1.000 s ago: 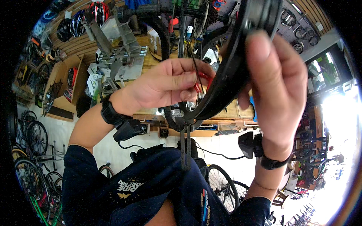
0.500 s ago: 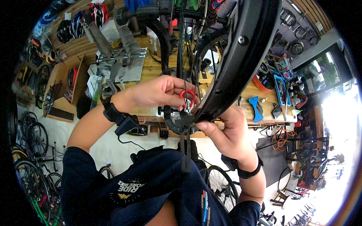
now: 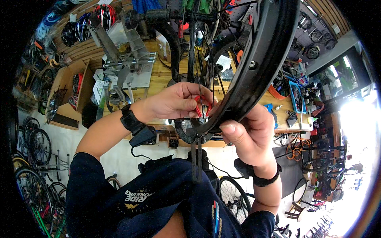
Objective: The person works on a bicycle rim held in a stand, using a red tool to manipulate the spokes and rim tape one section at a time. The person then removes the rim from the stand and holds it while checking the hub and cassette area.
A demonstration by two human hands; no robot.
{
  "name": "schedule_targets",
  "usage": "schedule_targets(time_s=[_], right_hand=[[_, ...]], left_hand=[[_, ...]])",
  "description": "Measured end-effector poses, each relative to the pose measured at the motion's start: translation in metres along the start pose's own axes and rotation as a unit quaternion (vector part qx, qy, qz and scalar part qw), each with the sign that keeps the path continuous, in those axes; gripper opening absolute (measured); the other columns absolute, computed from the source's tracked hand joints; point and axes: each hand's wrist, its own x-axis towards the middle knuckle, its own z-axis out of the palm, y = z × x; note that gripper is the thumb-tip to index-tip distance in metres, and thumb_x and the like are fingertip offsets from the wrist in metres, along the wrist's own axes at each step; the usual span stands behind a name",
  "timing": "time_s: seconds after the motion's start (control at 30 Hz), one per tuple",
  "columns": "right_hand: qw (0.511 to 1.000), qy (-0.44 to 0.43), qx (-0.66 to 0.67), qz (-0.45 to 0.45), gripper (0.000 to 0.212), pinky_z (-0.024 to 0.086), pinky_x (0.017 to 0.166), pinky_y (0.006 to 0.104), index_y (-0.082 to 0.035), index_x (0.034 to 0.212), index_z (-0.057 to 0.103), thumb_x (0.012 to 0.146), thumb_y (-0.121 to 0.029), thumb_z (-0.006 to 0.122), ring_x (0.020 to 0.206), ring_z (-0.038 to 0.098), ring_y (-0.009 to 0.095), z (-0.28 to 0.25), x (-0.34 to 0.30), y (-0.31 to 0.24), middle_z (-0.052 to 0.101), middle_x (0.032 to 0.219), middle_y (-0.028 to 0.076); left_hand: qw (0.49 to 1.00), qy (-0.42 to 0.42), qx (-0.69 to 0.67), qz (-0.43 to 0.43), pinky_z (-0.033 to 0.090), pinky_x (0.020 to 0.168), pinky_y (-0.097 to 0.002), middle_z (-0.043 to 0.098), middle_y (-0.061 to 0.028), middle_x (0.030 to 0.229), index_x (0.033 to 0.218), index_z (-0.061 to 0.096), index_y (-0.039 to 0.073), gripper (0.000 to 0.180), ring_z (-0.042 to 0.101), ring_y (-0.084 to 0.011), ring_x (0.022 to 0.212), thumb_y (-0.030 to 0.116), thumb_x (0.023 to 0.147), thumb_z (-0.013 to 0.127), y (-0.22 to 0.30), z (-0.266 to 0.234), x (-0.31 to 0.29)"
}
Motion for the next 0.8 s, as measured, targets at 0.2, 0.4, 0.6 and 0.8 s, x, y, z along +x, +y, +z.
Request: schedule_targets(time_s=[0.2,0.4,0.6,0.8], right_hand=[[0.999,0.001,-0.035,-0.035,0.037,0.044,0.053,0.0216,0.006,0.103,0.062,0.09,-0.028,0.068,0.058,0.056,0.008,0.001,-0.001,0.007,0.068,0.087,0.012],[0.999,-0.025,-0.02,-0.009,0.033,0.048,0.061,0.0252,0.005,0.102,0.06,0.09,-0.024,0.069,0.067,0.059,0.011,-0.003,-0.013,0.023,0.067,0.096,0.016],[0.999,-0.034,-0.033,-0.021,0.03,0.051,0.066,0.0293,0.004,0.101,0.06,0.089,-0.021,0.07,0.076,0.063,0.016,-0.003,-0.012,0.025,0.065,0.098,0.014],[0.998,-0.044,-0.043,-0.001,0.028,0.052,0.074,0.0324,0.003,0.1,0.06,0.089,-0.02,0.07,0.085,0.064,0.02,-0.005,-0.013,0.025,0.065,0.096,0.013]], left_hand=[[0.999,0.02,0.036,-0.011,0.048,0.074,-0.0198,0.064,-0.0087,0.117,0.122,0.058,0.0,0.035,0.059,-0.0059,0.084,0.016,0.091,0.067,0.003,-0.001,0.0],[0.999,0.031,0.039,-0.022,0.049,0.072,-0.0197,0.066,-0.0075,0.112,0.119,0.06,0.0,0.035,0.06,-0.0062,0.082,0.015,0.089,0.069,-0.004,-0.012,-0.002],[0.998,0.022,0.052,-0.021,0.049,0.07,-0.0196,0.066,-0.0073,0.111,0.12,0.06,0.0,0.036,0.061,-0.0061,0.08,0.015,0.089,0.07,-0.003,-0.017,-0.002],[0.997,0.027,0.065,-0.025,0.049,0.069,-0.0194,0.067,-0.007,0.111,0.119,0.06,0.0,0.036,0.059,-0.0059,0.077,0.015,0.088,0.071,-0.003,-0.019,-0.003]])
